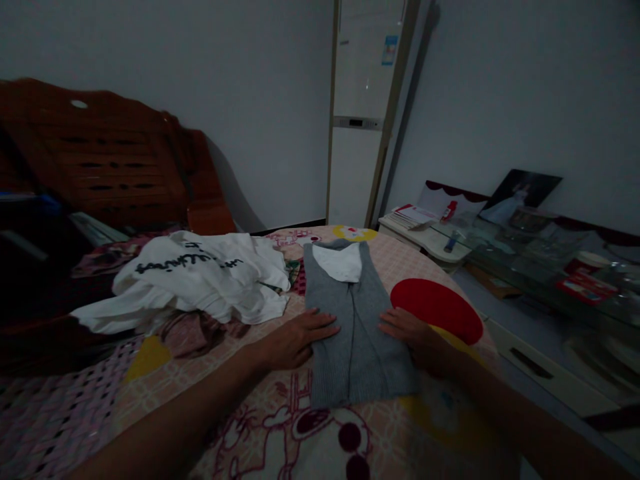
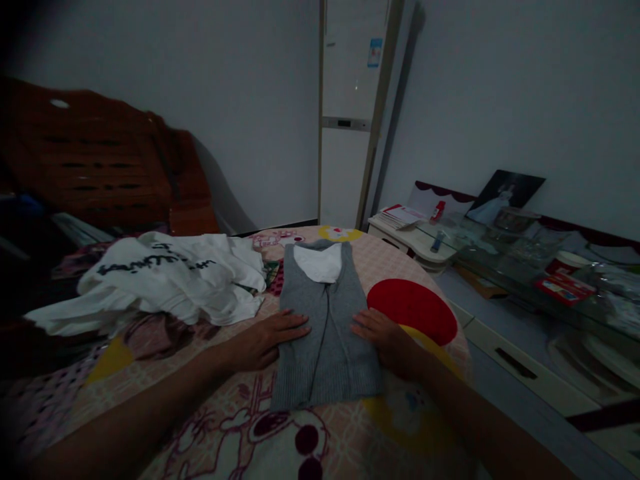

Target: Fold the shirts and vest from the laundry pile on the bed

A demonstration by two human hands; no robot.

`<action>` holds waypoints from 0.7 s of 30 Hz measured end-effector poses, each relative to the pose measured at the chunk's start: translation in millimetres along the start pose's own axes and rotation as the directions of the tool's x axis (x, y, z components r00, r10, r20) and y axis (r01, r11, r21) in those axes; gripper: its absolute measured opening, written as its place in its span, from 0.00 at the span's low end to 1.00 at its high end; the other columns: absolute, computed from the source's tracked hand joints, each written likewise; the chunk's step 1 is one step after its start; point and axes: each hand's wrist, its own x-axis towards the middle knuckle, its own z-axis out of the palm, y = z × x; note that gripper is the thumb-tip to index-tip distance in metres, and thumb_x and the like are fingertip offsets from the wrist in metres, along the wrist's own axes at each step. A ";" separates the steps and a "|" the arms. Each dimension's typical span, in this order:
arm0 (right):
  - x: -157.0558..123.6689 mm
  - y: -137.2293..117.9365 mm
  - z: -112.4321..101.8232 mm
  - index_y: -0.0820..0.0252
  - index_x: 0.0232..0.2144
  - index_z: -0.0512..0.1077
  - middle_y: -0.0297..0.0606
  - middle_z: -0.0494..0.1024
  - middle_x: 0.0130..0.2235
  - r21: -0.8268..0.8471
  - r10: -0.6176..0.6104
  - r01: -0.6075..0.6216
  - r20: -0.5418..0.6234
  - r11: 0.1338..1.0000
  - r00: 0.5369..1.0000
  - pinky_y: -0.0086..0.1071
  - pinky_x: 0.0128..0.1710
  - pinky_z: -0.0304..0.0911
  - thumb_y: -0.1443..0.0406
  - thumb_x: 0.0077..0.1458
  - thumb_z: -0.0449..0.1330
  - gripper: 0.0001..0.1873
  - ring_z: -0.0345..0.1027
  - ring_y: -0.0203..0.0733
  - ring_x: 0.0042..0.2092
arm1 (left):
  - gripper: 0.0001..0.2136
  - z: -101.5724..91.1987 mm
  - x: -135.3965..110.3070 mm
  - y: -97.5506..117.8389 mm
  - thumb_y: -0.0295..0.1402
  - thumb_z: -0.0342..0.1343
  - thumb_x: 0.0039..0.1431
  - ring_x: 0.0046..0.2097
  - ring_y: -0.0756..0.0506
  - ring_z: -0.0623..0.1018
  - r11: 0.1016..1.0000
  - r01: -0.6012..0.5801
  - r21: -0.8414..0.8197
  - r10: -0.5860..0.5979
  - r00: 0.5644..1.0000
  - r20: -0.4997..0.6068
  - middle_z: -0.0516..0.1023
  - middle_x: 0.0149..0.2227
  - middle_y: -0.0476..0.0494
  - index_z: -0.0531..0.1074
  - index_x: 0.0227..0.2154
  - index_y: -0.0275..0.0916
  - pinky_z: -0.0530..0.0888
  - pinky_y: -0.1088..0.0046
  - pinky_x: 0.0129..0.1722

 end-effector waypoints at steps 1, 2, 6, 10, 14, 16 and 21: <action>4.0 3.0 1.9 0.62 0.62 0.64 0.51 0.65 0.63 -0.006 -0.010 0.010 0.002 1.000 1.000 0.55 0.64 0.53 0.73 0.59 0.50 0.28 0.53 0.51 0.66 | 0.34 2.0 2.6 -4.4 0.23 0.48 0.57 0.69 0.39 0.56 1.000 -0.014 0.004 0.014 1.000 0.003 0.55 0.69 0.39 0.51 0.67 0.46 0.51 0.52 0.68; 8.0 5.8 3.9 0.63 0.61 0.65 0.51 0.66 0.62 -0.010 -0.020 0.021 0.003 1.000 1.000 0.55 0.63 0.53 0.73 0.60 0.49 0.27 0.54 0.51 0.66 | 0.34 2.7 4.8 -8.2 0.21 0.47 0.57 0.68 0.40 0.57 1.000 -0.023 0.004 0.023 1.000 0.009 0.55 0.69 0.40 0.53 0.67 0.46 0.52 0.54 0.68; 20.7 12.5 8.0 0.63 0.59 0.68 0.53 0.68 0.61 0.004 -0.038 0.038 -0.021 0.999 0.999 0.55 0.62 0.56 0.69 0.62 0.51 0.23 0.58 0.52 0.64 | 0.29 -5.0 11.3 -13.5 0.25 0.45 0.62 0.67 0.39 0.61 0.999 -0.015 -0.039 0.015 1.000 -0.014 0.56 0.68 0.41 0.56 0.66 0.46 0.59 0.60 0.66; 26.7 12.9 4.5 0.62 0.60 0.67 0.54 0.68 0.61 0.056 -0.064 0.065 -0.010 0.996 0.998 0.54 0.62 0.56 0.67 0.62 0.52 0.24 0.58 0.52 0.64 | 0.28 -14.0 21.0 -5.9 0.39 0.48 0.66 0.67 0.38 0.59 0.989 -0.080 -0.123 0.075 0.996 -0.048 0.53 0.69 0.38 0.52 0.68 0.44 0.59 0.61 0.66; 26.5 13.4 3.6 0.60 0.61 0.66 0.52 0.66 0.62 0.173 -0.095 0.085 0.052 0.981 0.994 0.52 0.64 0.53 0.67 0.61 0.55 0.26 0.56 0.50 0.65 | 0.29 -10.0 29.5 1.2 0.43 0.49 0.65 0.68 0.37 0.57 0.972 -0.147 -0.183 0.149 0.989 0.002 0.52 0.69 0.38 0.55 0.67 0.44 0.53 0.57 0.67; 25.3 17.3 3.8 0.61 0.60 0.67 0.53 0.66 0.62 0.264 -0.093 0.076 0.053 0.962 0.994 0.50 0.64 0.53 0.64 0.59 0.57 0.27 0.56 0.50 0.65 | 0.28 -7.4 29.8 4.0 0.42 0.51 0.64 0.68 0.38 0.57 0.964 -0.140 -0.224 0.151 0.988 0.029 0.54 0.69 0.38 0.58 0.66 0.45 0.51 0.55 0.68; 44.0 33.5 -20.2 0.57 0.51 0.76 0.45 0.76 0.54 0.573 0.031 -0.123 0.168 0.810 0.985 0.44 0.58 0.62 0.61 0.56 0.58 0.21 0.70 0.48 0.55 | 0.24 -20.4 34.0 5.6 0.40 0.54 0.63 0.64 0.39 0.66 0.847 -0.024 -0.531 0.047 0.998 0.029 0.67 0.63 0.39 0.65 0.62 0.44 0.57 0.56 0.66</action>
